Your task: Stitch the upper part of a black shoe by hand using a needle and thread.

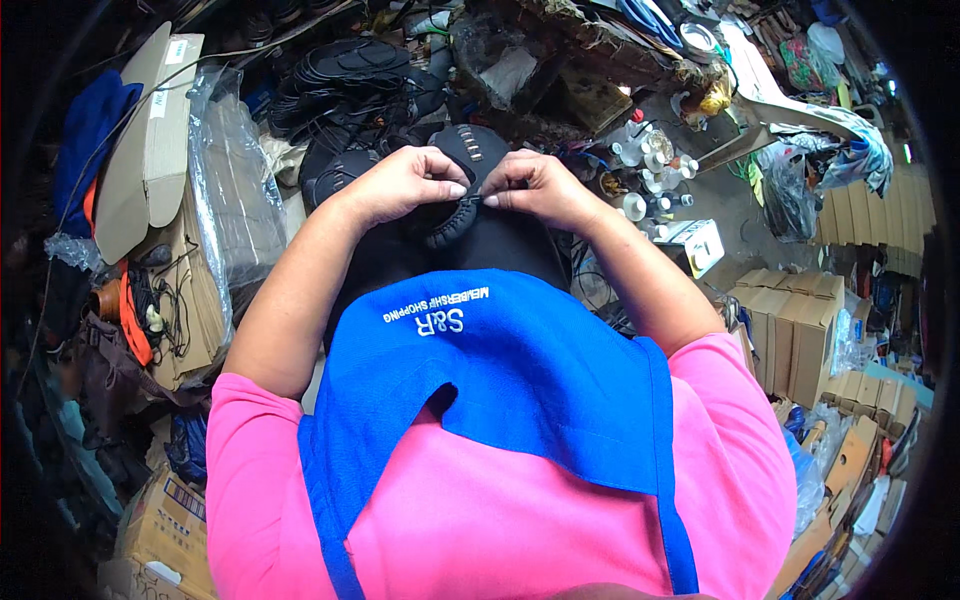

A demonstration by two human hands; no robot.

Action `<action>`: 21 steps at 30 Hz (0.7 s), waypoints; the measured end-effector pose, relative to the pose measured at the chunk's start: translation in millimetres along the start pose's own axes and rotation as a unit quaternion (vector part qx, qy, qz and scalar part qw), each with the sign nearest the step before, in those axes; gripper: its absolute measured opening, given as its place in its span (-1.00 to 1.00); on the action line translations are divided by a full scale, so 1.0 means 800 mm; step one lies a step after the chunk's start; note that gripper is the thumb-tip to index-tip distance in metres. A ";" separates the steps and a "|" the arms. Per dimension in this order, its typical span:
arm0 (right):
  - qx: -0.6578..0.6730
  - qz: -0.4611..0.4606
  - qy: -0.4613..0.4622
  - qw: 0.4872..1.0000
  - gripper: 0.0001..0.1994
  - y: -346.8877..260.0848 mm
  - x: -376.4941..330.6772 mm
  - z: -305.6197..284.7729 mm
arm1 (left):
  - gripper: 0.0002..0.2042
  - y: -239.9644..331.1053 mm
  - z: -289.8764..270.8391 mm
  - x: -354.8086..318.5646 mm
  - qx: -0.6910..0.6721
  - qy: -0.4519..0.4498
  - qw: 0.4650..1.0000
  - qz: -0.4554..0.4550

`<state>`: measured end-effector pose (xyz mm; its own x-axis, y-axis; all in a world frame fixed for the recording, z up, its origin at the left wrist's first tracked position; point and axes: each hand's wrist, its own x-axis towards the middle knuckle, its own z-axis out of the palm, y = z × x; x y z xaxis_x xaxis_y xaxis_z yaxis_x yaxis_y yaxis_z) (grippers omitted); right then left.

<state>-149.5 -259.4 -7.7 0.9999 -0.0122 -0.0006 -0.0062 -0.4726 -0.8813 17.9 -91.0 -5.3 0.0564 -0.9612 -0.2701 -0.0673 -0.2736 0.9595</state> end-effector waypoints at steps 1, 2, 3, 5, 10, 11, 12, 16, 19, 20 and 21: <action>-0.004 -0.004 0.022 1.000 -0.86 0.003 -0.002 0.005 | -0.83 -0.002 0.000 0.000 -0.008 -0.002 1.000 -0.003; -0.007 -0.007 0.043 0.999 -0.85 0.005 -0.004 0.009 | -0.82 -0.003 0.000 0.000 -0.017 -0.003 1.000 -0.006; -0.009 -0.007 0.044 0.999 -0.85 0.005 -0.008 0.011 | -0.82 -0.003 0.000 -0.001 -0.017 -0.004 1.000 -0.004; 0.022 0.039 0.070 0.997 -0.84 0.000 -0.016 0.017 | -0.77 -0.002 0.000 -0.005 0.018 -0.011 1.000 0.001; -0.080 -0.016 0.086 0.993 -0.82 -0.020 -0.027 0.020 | -0.71 -0.003 -0.004 -0.007 0.066 -0.055 0.996 -0.002; -0.123 -0.014 0.076 0.989 -0.78 -0.026 -0.028 0.019 | -0.70 -0.001 -0.005 -0.008 0.092 -0.066 0.994 -0.004; -0.166 -0.012 0.065 0.984 -0.75 -0.032 -0.028 0.017 | -0.70 0.000 -0.005 -0.007 0.092 -0.066 0.994 -0.003; -0.282 -0.054 0.061 0.956 -0.79 -0.050 -0.023 0.012 | -0.68 0.003 -0.005 -0.005 0.127 -0.086 0.988 -0.002; -0.381 -0.039 -0.042 0.923 -0.74 -0.074 -0.011 0.002 | -0.68 0.004 -0.004 -0.006 0.122 -0.090 0.988 0.006; -0.407 -0.033 -0.072 0.910 -0.78 -0.085 -0.005 0.001 | -0.68 0.004 -0.003 -0.007 0.114 -0.090 0.989 0.016; -0.432 -0.027 -0.103 0.895 -0.81 -0.090 -0.001 0.003 | -0.68 0.005 -0.003 -0.007 0.113 -0.091 0.989 0.016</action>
<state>-149.6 -223.5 54.9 0.9791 0.1528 -0.1341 0.1263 -0.9741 -0.1877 19.5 -86.7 0.0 -0.1275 -0.9544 -0.2699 -0.2886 -0.2246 0.9307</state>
